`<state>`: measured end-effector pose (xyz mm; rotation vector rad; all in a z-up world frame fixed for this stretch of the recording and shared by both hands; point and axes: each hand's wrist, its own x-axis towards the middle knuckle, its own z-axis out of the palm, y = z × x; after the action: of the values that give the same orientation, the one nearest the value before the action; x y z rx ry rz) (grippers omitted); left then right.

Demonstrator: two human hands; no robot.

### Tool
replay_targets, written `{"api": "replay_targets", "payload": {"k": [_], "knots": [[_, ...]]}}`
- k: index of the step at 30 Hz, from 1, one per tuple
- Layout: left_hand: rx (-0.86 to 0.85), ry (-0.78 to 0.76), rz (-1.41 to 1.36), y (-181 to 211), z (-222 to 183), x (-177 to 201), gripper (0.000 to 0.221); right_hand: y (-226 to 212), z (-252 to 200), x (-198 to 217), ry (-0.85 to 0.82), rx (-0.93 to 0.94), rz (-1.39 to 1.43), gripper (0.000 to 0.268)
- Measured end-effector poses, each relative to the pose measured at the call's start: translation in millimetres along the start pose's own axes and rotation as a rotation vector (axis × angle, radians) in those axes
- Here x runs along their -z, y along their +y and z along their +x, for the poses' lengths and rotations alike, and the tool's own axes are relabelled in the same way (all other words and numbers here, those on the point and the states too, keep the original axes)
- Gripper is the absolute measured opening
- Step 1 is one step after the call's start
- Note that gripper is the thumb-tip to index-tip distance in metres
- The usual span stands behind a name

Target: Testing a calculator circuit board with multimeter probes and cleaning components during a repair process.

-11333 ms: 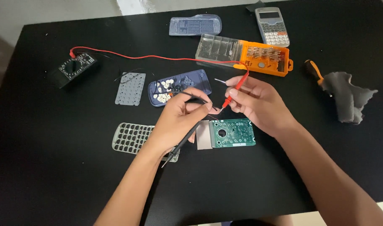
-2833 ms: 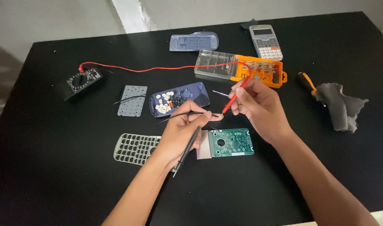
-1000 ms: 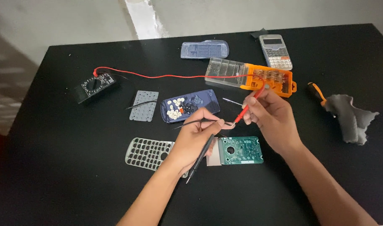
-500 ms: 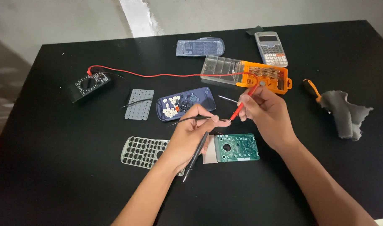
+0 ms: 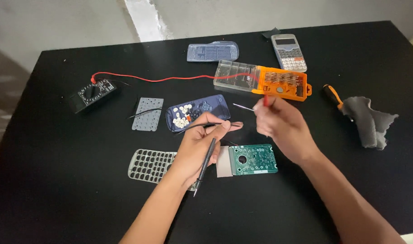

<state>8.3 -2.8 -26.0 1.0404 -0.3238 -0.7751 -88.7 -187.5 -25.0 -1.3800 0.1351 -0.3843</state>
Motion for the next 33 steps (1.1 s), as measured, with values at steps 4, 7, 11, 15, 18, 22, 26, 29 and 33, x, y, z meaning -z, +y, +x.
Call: {"api": "replay_targets", "payload": {"k": [4, 7, 11, 15, 18, 22, 26, 29, 33], "knots": [[0.007, 0.011, -0.013, -5.8, 2.2, 5.0, 0.019, -10.7, -2.1, -8.2, 0.015, 0.088, -0.463, 0.017], [0.011, 0.034, -0.008, -6.2, 1.5, 4.5, 0.02, -13.0, -6.7, -13.4, -0.004, 0.112, -0.515, 0.025], [-0.001, 0.022, 0.005, -8.1, 3.0, 6.9, 0.022, -14.2, -6.6, -18.2, -0.022, 0.141, -0.554, 0.018], [-0.001, 0.009, 0.02, -5.2, 1.9, 5.3, 0.021, -18.1, -5.6, -20.9, -0.035, 0.187, -0.607, 0.009], [-0.001, -0.013, 0.016, -6.8, 3.2, 6.8, 0.023, -11.3, -4.7, -15.6, -0.026, 0.23, -0.616, 0.009], [0.007, 0.013, 0.017, -0.1, -1.0, -0.7, 0.021, -10.0, -6.3, -18.9, 0.005, 0.27, -0.601, 0.009], [0.008, 0.021, -0.003, -2.8, -0.9, 0.8, 0.018, -13.2, -6.1, -21.3, 0.001, 0.318, -0.612, 0.006], [0.012, 0.027, -0.005, 3.1, -3.3, 0.2, 0.017, -15.9, -6.0, -23.6, -0.015, 0.336, -0.613, 0.003], [0.019, 0.044, -0.03, 4.4, -4.0, 0.0, 0.021, -4.2, -4.6, -17.9, 0.028, 0.371, -0.595, 0.005]]}}
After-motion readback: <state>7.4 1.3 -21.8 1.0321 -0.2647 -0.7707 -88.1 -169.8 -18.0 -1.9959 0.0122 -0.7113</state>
